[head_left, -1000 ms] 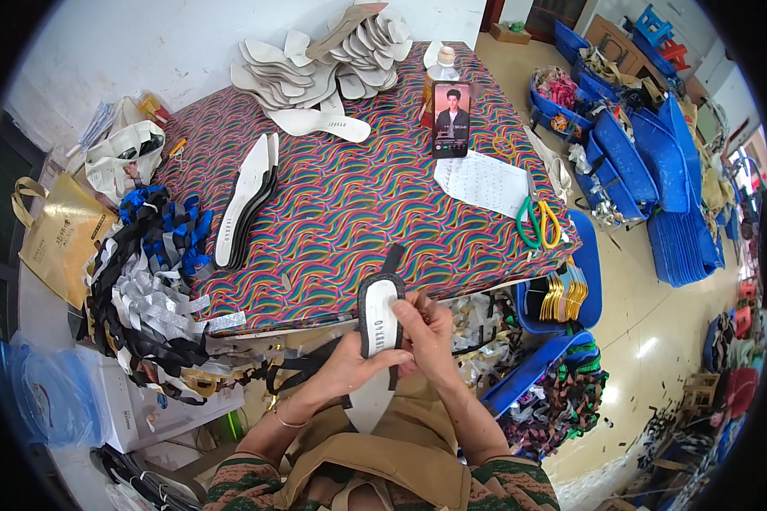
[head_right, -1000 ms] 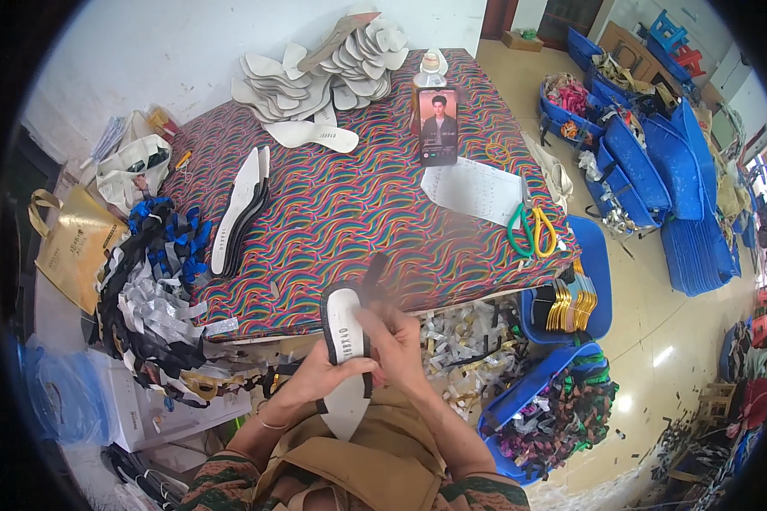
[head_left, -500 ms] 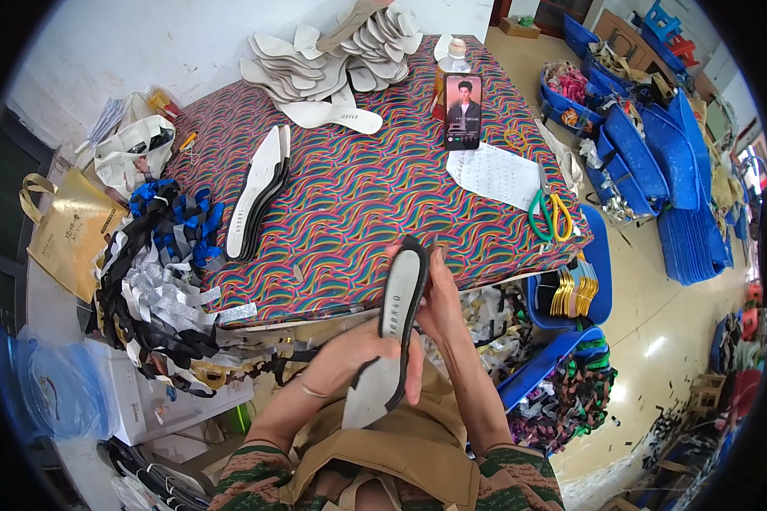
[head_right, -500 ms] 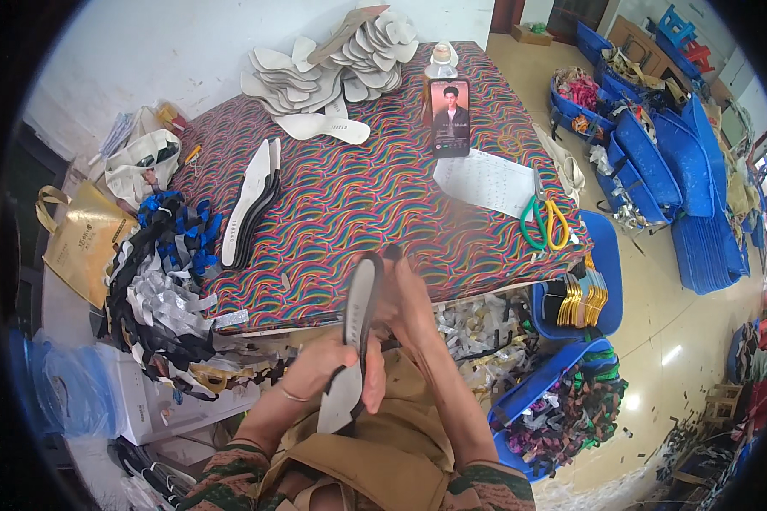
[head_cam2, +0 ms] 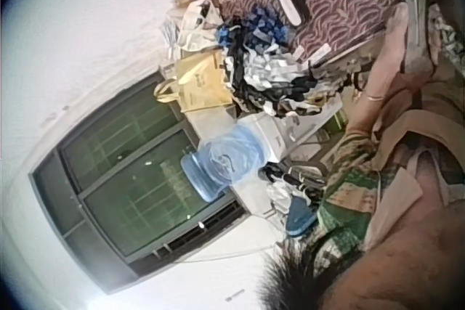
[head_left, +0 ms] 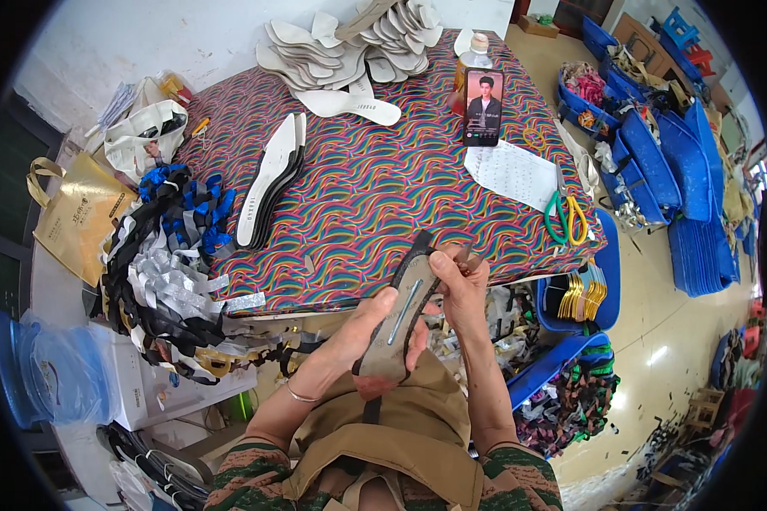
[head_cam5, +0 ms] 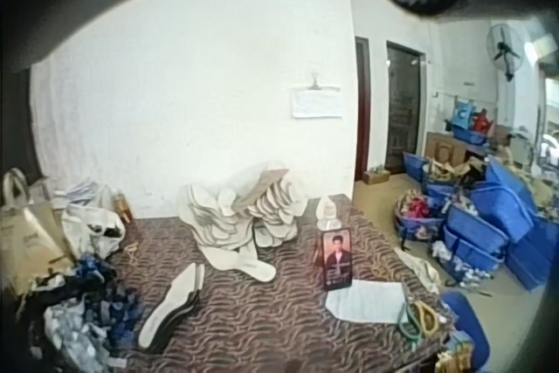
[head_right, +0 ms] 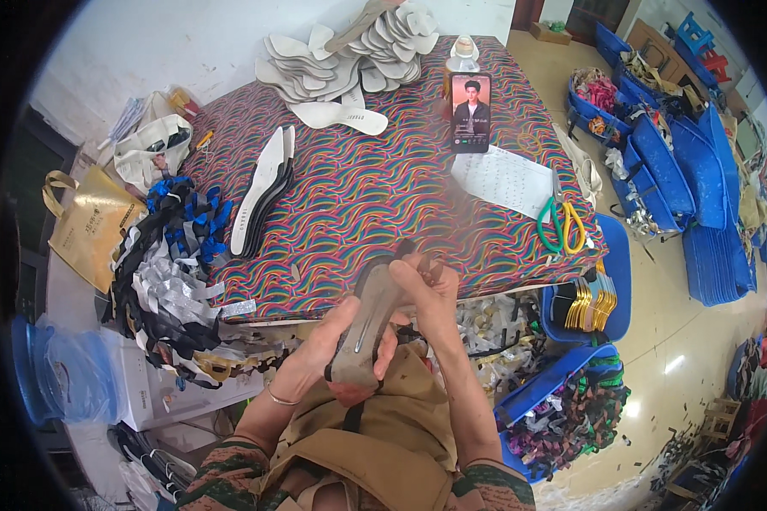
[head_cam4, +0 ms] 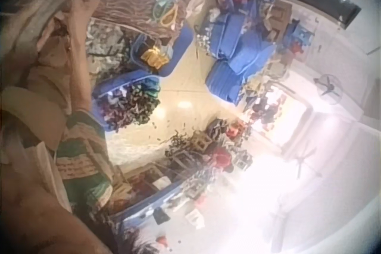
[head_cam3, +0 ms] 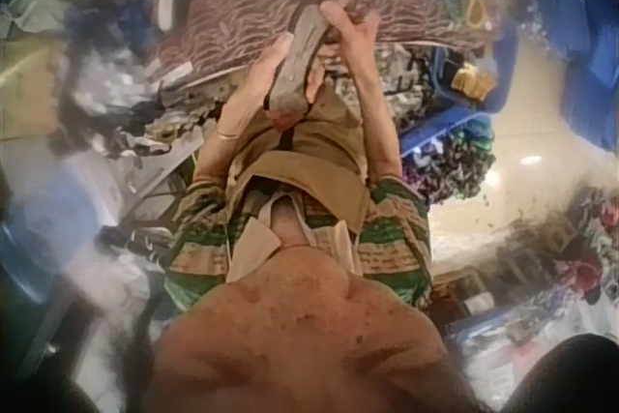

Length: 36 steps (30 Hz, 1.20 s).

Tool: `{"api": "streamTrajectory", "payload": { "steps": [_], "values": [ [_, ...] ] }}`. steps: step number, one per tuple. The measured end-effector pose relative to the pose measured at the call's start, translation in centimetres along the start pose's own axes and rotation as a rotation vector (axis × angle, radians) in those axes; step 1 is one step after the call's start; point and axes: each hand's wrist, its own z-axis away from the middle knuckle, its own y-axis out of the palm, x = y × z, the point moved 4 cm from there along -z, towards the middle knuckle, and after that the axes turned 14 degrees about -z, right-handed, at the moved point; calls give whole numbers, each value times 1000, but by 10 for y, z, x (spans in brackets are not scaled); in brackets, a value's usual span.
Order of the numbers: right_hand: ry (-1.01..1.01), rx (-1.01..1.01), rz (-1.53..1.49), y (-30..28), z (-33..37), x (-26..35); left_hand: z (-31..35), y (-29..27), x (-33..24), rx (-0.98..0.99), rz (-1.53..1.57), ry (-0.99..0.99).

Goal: The person attaches black elastic straps to white shoe insoles. They pick up an insole, align a strap along the edge, and press it into place. The process is repeated for multiple insoles, which are then stacked on the table.

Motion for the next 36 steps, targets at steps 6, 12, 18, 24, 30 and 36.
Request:
{"api": "streamTrajectory", "payload": {
  "steps": [6,12,18,24,30,36],
  "values": [
    [6,160,188,3,2,3,2,-1,-12,-188,-28,-98],
    [55,338,396,30,12,14,1,-7,-16,-311,-211,9],
    [-30,224,393,6,10,-9,12,-13,-12,-269,-318,-84],
    [128,-297,-184,-15,8,-27,15,-59,-13,-341,-457,285],
    [490,-199,-159,9,24,-72,25,-73,-56,-627,-1483,168],
    [-179,4,856,-12,7,-46,70,-163,-146,-1156,-754,380]
  ]
}}
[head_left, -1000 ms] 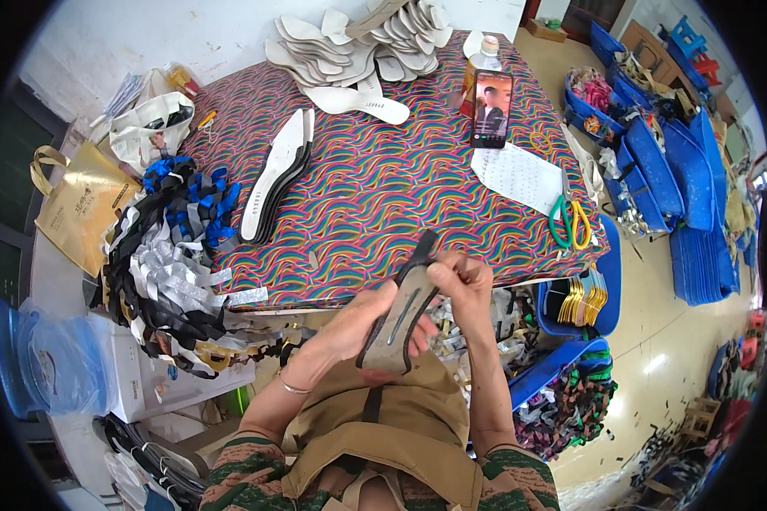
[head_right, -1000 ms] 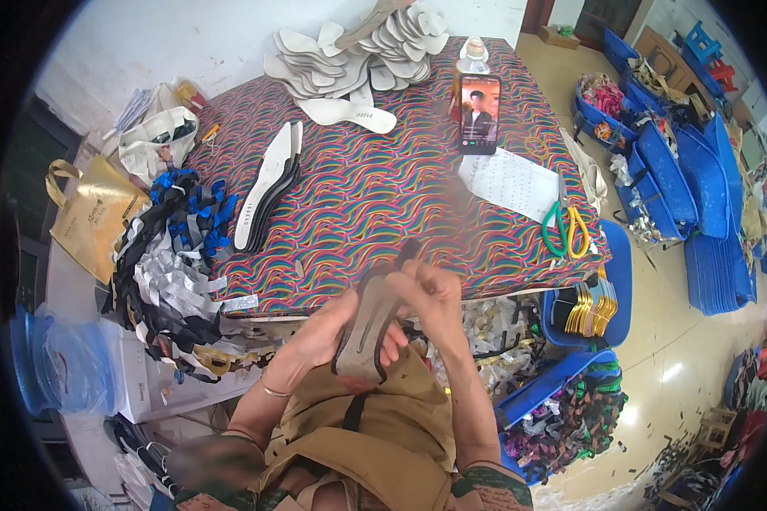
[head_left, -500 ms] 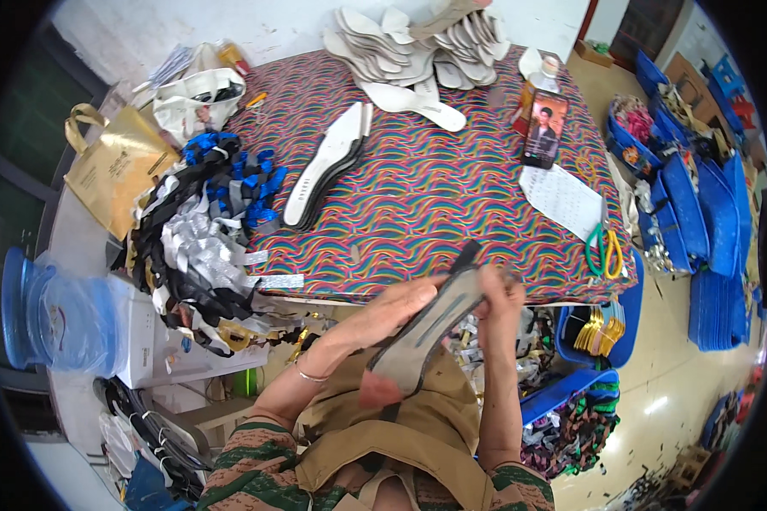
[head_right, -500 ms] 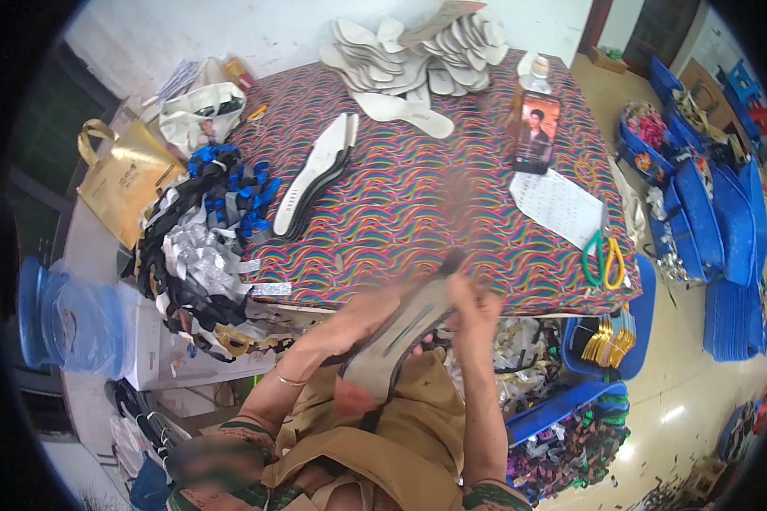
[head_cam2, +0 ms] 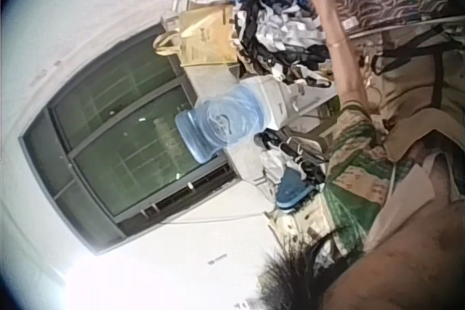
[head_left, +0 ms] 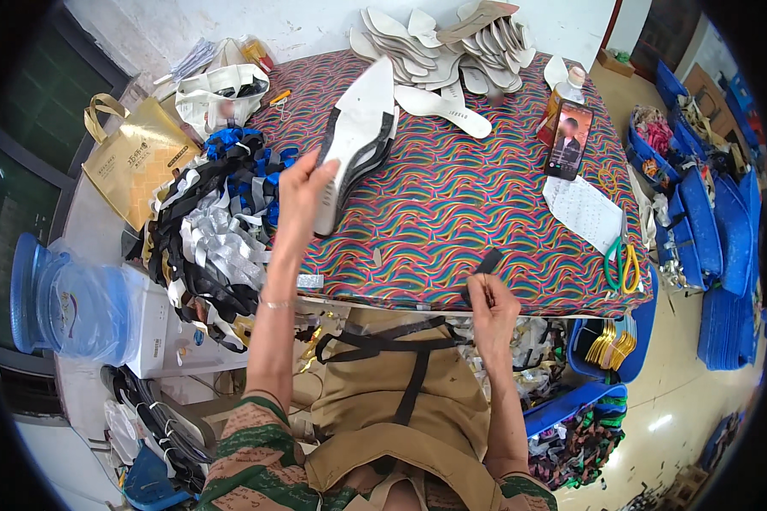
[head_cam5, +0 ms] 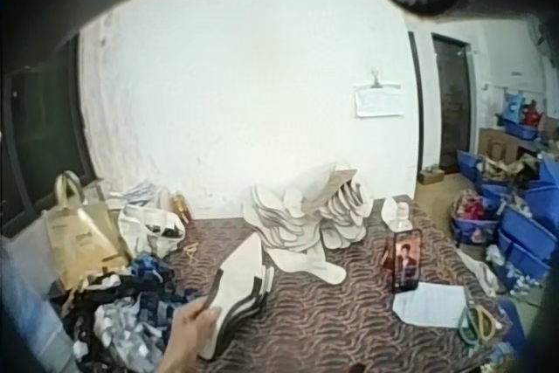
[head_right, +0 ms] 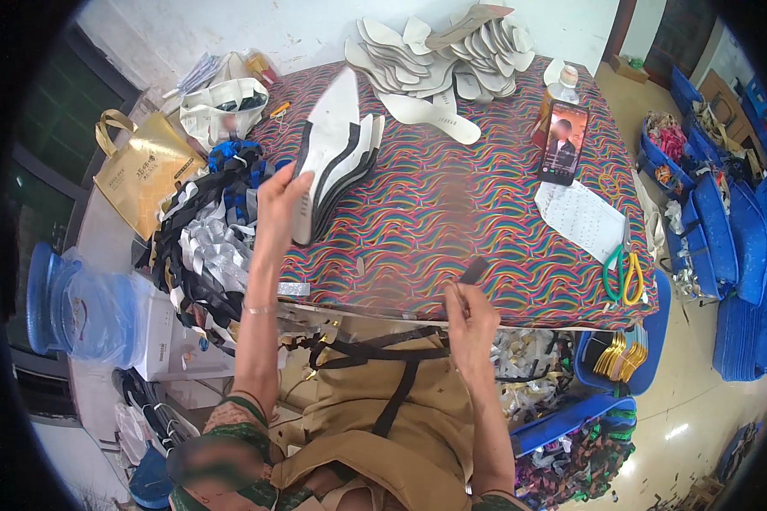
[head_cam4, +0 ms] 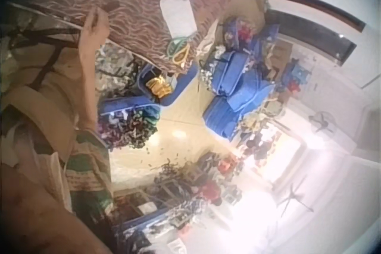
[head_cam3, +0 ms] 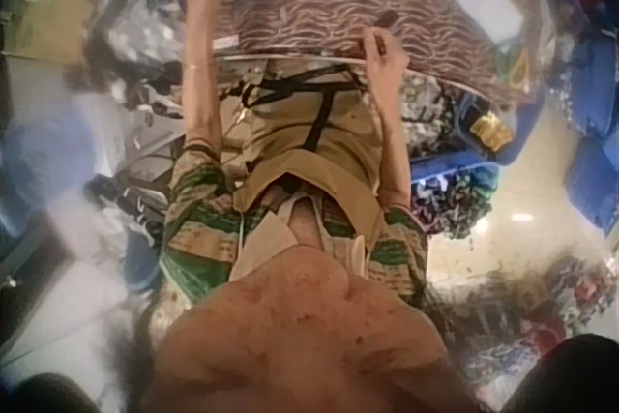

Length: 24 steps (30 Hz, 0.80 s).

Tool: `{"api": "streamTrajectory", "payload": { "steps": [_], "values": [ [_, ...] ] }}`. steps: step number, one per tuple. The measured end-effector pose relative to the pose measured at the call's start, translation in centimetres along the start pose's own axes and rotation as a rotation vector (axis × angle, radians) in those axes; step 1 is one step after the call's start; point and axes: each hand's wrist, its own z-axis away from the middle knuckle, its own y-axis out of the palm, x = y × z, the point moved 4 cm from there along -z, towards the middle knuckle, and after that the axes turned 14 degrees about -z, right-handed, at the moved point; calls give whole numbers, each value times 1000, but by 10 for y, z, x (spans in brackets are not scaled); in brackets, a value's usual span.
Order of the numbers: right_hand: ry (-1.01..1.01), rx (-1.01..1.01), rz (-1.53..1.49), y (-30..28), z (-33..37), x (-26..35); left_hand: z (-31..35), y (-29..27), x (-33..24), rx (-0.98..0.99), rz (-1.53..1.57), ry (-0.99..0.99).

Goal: The person attaches black elastic straps to white shoe insoles. They pick up an insole, align a strap along the edge, and press it into place. The process is repeated for multiple insoles, which are then stacked on the table.

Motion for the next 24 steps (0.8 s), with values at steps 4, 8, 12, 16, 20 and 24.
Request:
{"api": "streamTrajectory", "payload": {
  "steps": [4,8,12,16,20,24],
  "values": [
    [-188,79,394,-1,-13,2,-52,-19,79,5,-883,227],
    [-143,220,602,2,-16,-7,-47,-5,101,-47,-836,105],
    [-159,188,525,-2,-18,-1,-38,5,83,11,-893,103],
    [-123,45,252,-25,-10,-6,-46,-16,100,47,-587,31],
    [-109,-268,158,-92,26,0,-27,-16,101,163,-34,-152],
    [22,-430,301,-164,63,-10,-18,-24,100,116,-9,-147]
  ]
}}
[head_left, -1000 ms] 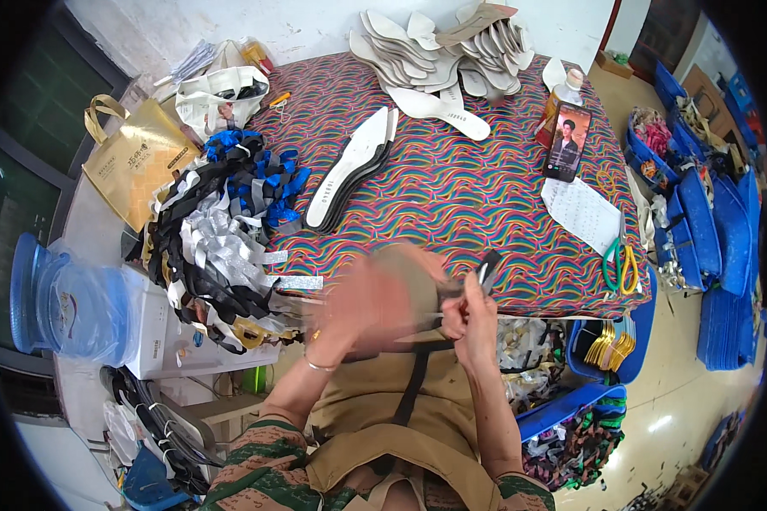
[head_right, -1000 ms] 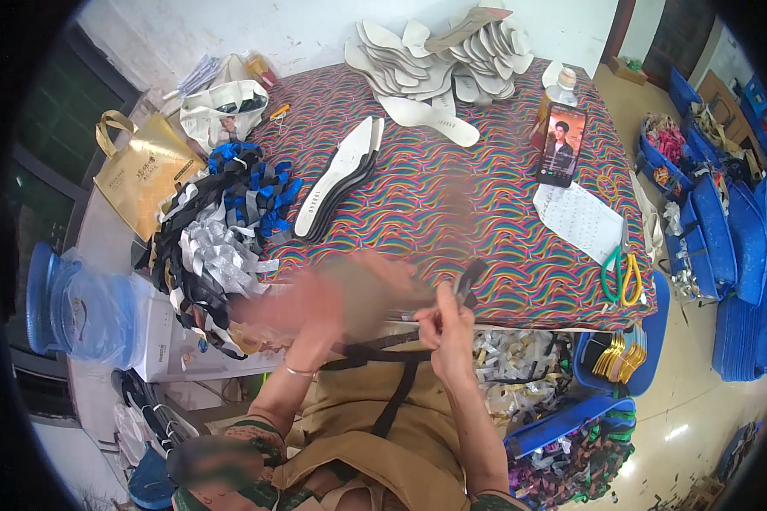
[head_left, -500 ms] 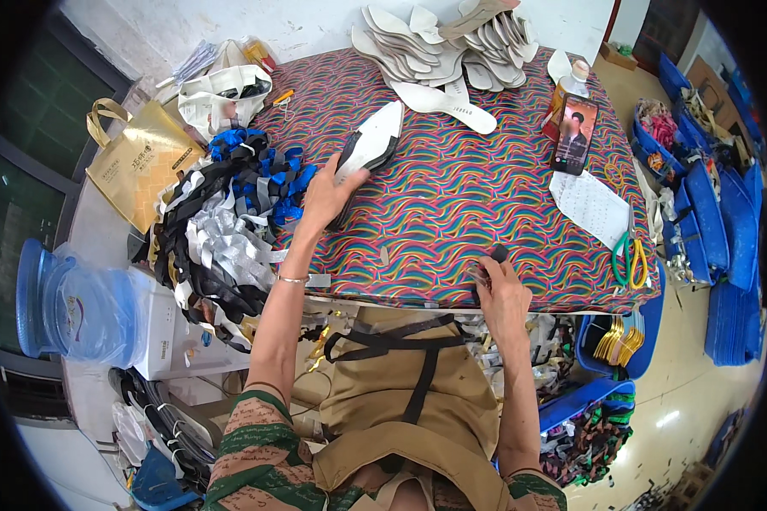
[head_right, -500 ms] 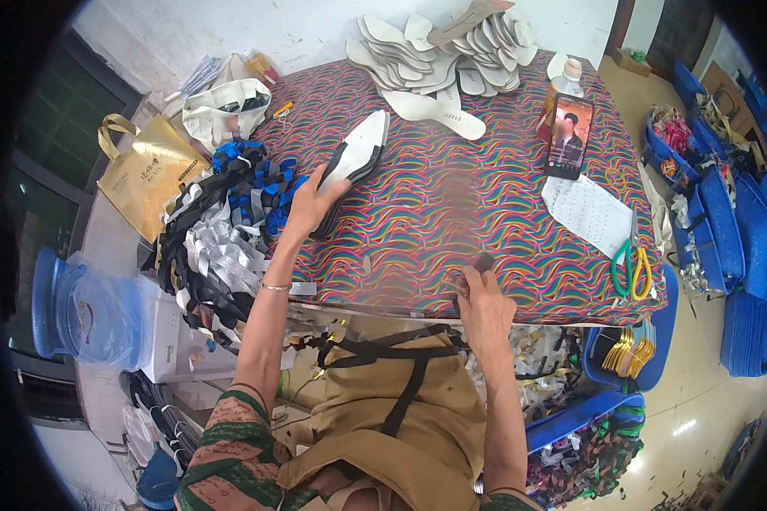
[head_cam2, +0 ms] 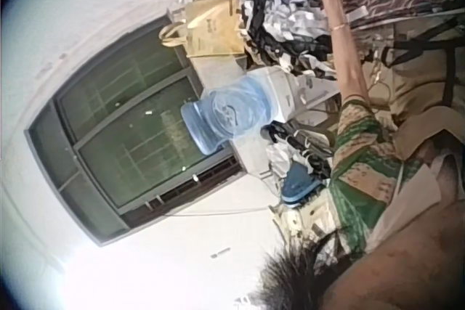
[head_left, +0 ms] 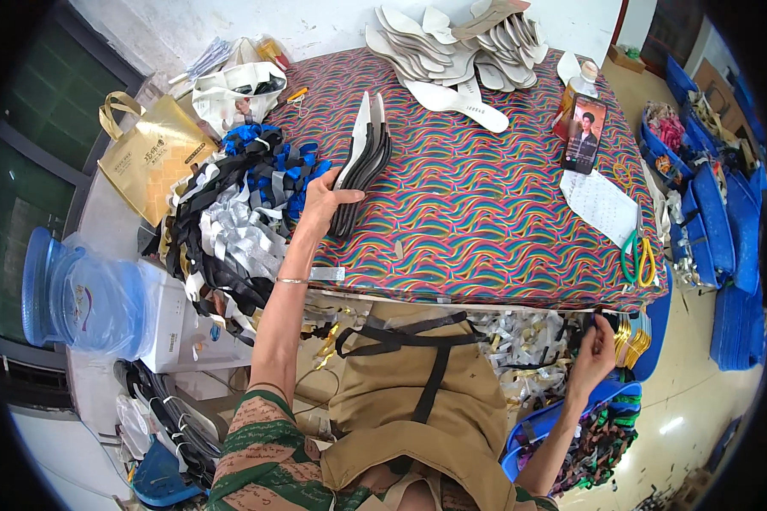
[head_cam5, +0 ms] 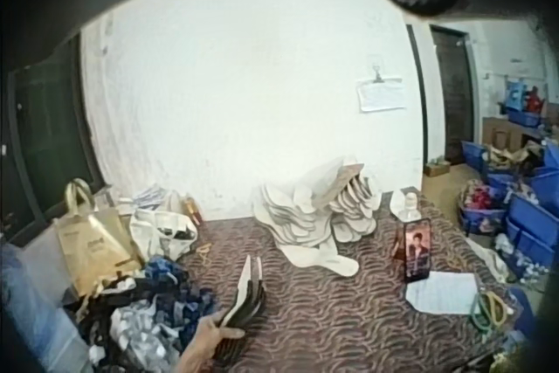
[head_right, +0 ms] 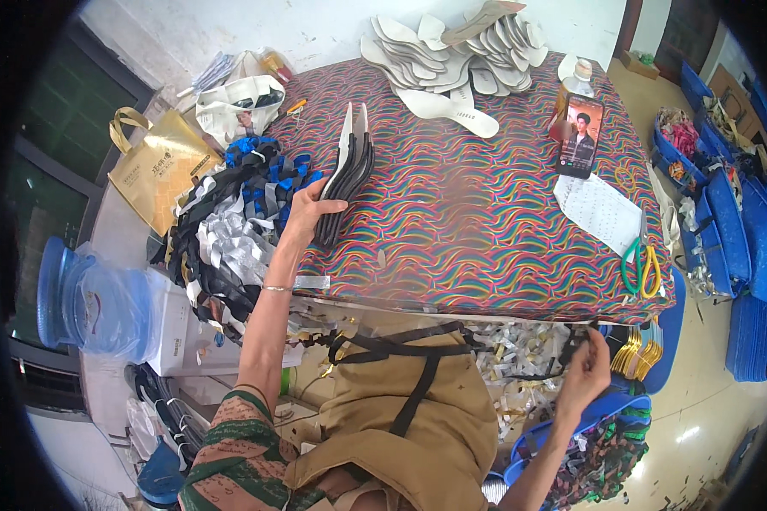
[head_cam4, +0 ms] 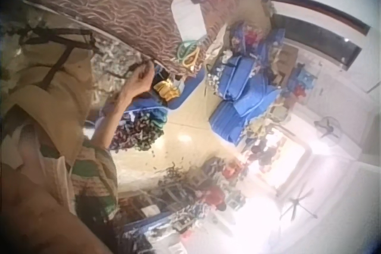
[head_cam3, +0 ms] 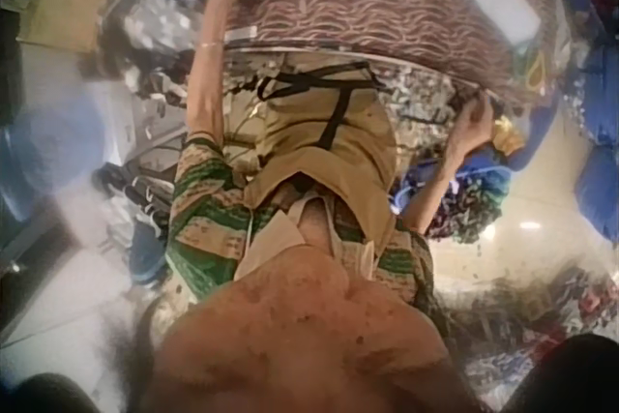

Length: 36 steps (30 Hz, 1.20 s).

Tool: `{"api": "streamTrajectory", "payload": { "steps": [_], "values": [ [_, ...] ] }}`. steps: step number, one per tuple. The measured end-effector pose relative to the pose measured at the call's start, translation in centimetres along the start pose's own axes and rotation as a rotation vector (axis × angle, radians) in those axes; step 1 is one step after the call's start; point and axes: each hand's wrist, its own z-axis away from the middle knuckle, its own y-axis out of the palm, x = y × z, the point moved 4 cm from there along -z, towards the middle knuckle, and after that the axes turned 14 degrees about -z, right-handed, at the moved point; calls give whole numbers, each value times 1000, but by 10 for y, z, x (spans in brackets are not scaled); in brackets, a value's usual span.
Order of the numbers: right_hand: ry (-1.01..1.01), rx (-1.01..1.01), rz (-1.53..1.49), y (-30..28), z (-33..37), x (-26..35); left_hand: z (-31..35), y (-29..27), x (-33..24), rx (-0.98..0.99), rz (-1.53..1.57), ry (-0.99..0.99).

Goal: The person attaches black elastic straps to white shoe insoles. They pick up an insole, align a strap along the edge, and press it into place. The process is repeated for multiple insoles, which are then stacked on the table.

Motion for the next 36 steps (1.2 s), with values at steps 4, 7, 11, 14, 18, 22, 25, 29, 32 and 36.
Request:
{"api": "streamTrajectory", "payload": {
  "steps": [4,7,11,14,18,22,25,29,32,36],
  "values": [
    [-128,-6,398,-41,8,-34,1,0,-10,-84,-69,63],
    [11,45,442,-45,14,-57,3,-1,-20,-233,-321,145],
    [-65,149,663,-21,23,-75,2,-1,-6,-268,-854,166],
    [-124,256,499,17,37,-59,-3,2,-1,-226,-936,195],
    [3,587,-46,94,72,-24,23,12,-13,-436,-1115,438],
    [-105,932,-125,167,106,25,83,7,-44,-498,-769,613],
    [-329,1012,-40,204,127,36,133,-1,-37,-404,-522,425],
    [-380,1074,79,230,143,19,191,-6,39,-234,-256,45],
    [-152,1074,-74,226,138,15,229,-1,114,-120,-575,-54],
    [273,1023,-329,208,119,16,264,14,210,-94,-961,-176]
  ]
}}
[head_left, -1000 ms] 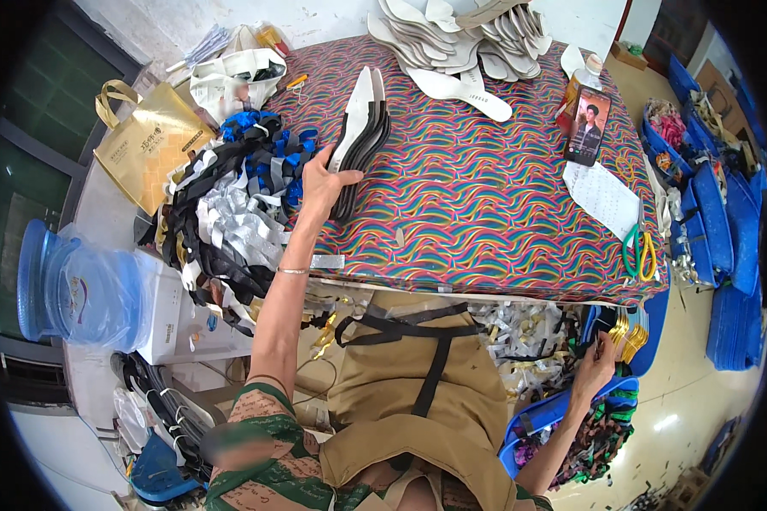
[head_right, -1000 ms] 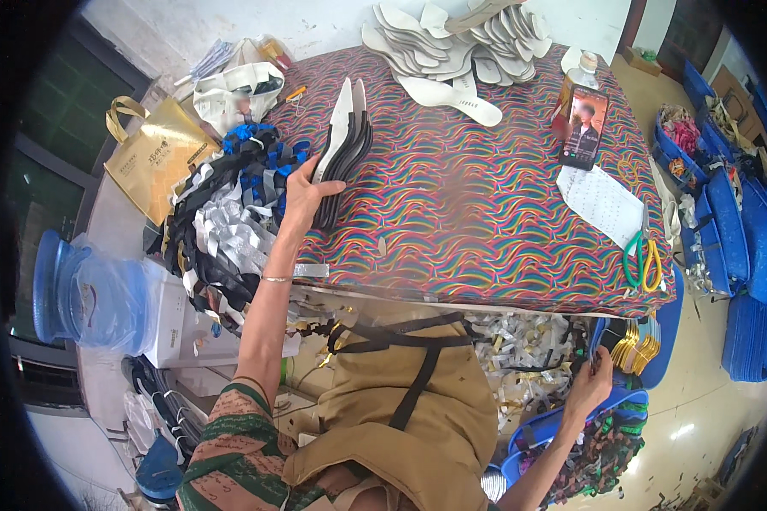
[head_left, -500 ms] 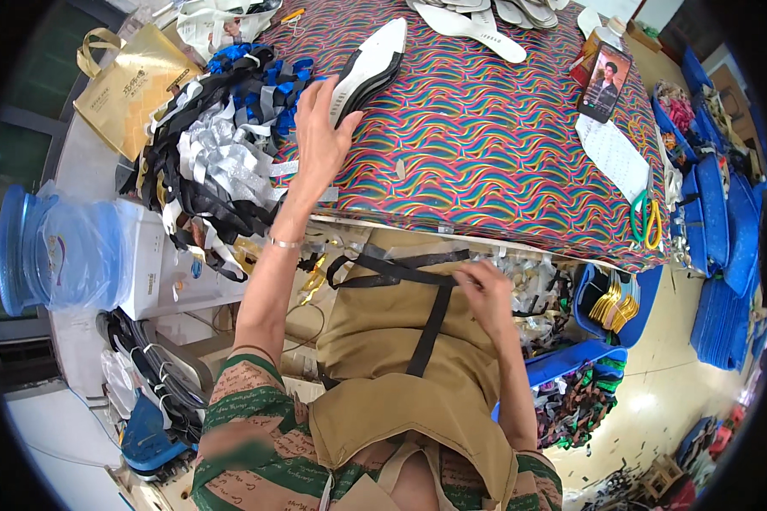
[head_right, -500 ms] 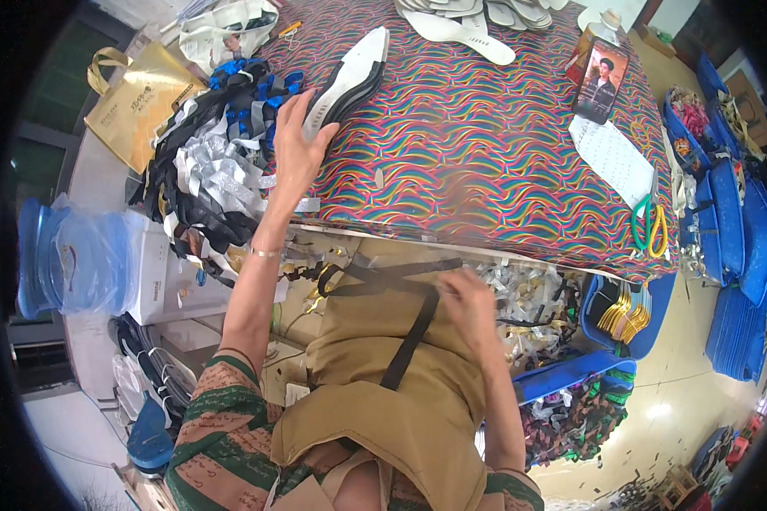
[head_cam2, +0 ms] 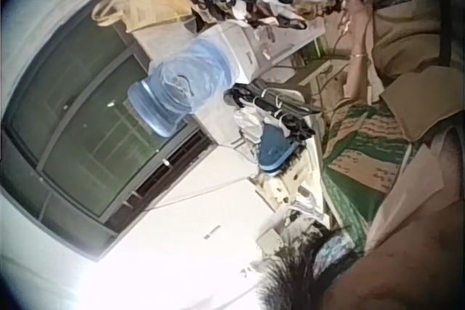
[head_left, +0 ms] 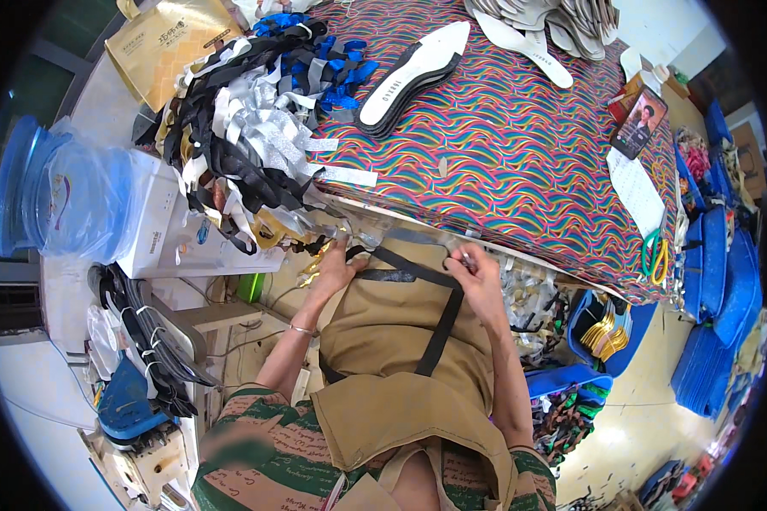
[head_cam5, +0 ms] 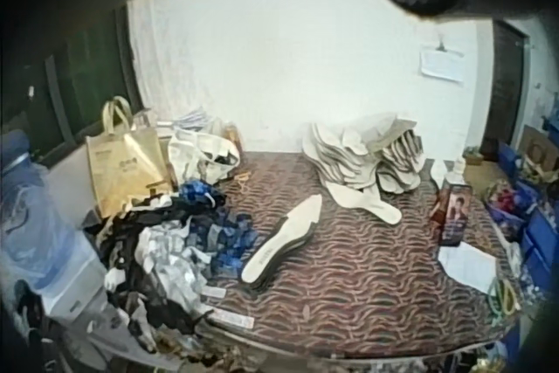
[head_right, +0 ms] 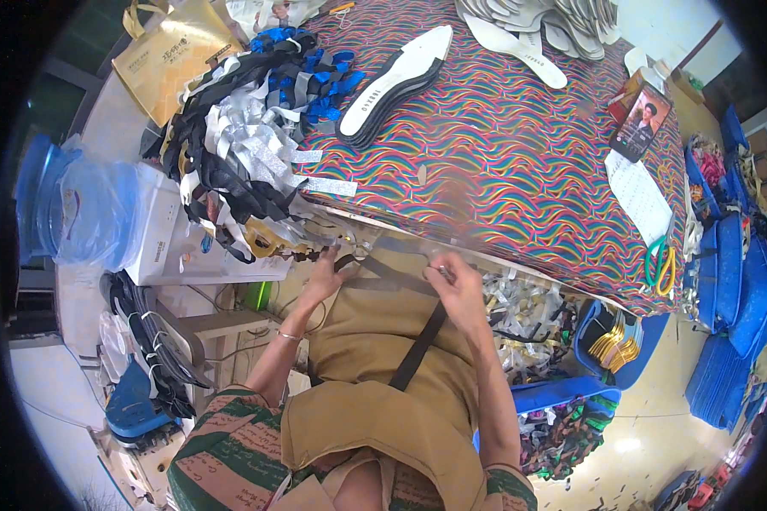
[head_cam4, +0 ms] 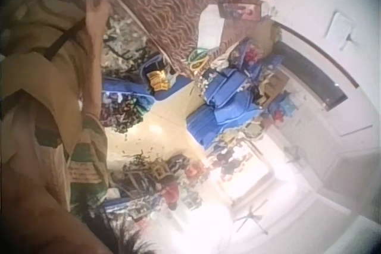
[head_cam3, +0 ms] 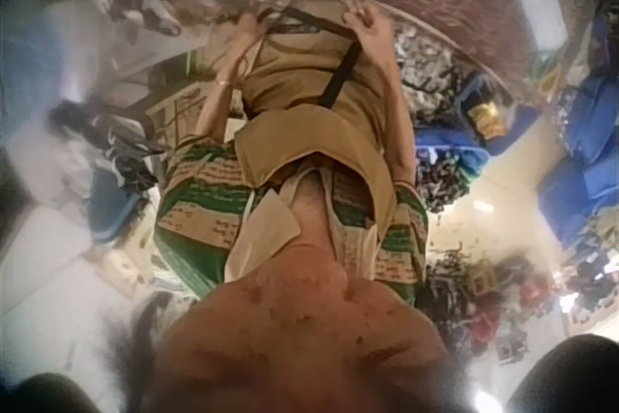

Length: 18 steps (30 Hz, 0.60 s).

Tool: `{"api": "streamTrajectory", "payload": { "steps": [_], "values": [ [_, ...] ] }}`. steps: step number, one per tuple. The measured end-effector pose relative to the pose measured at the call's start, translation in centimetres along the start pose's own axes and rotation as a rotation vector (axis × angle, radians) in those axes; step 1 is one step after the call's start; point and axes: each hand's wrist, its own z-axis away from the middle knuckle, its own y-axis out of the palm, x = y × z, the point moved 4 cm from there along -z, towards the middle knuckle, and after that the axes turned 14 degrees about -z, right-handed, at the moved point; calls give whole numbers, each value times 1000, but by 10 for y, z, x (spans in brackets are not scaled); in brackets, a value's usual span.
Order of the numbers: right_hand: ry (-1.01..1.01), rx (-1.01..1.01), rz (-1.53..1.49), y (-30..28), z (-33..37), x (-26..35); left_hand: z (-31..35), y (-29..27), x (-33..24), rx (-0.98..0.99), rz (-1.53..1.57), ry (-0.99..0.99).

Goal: The person attaches black elastic straps to white shoe insoles. They pick up an insole, align a strap along the edge, and press it into place. The process is repeated for multiple insoles, which are then stacked on the table.

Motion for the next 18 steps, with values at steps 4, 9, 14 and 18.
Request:
{"api": "streamTrajectory", "payload": {
  "steps": [4,9,14,18],
  "values": [
    [-12,-65,-356,-13,14,30,5,12,19,565,296,-239],
    [-30,-109,-205,-36,34,78,13,-53,-10,-250,-76,11],
    [-115,-174,-244,-35,49,104,11,-94,-94,41,614,143],
    [-152,-194,-252,-38,61,117,20,-78,-135,468,845,73]
  ]
}}
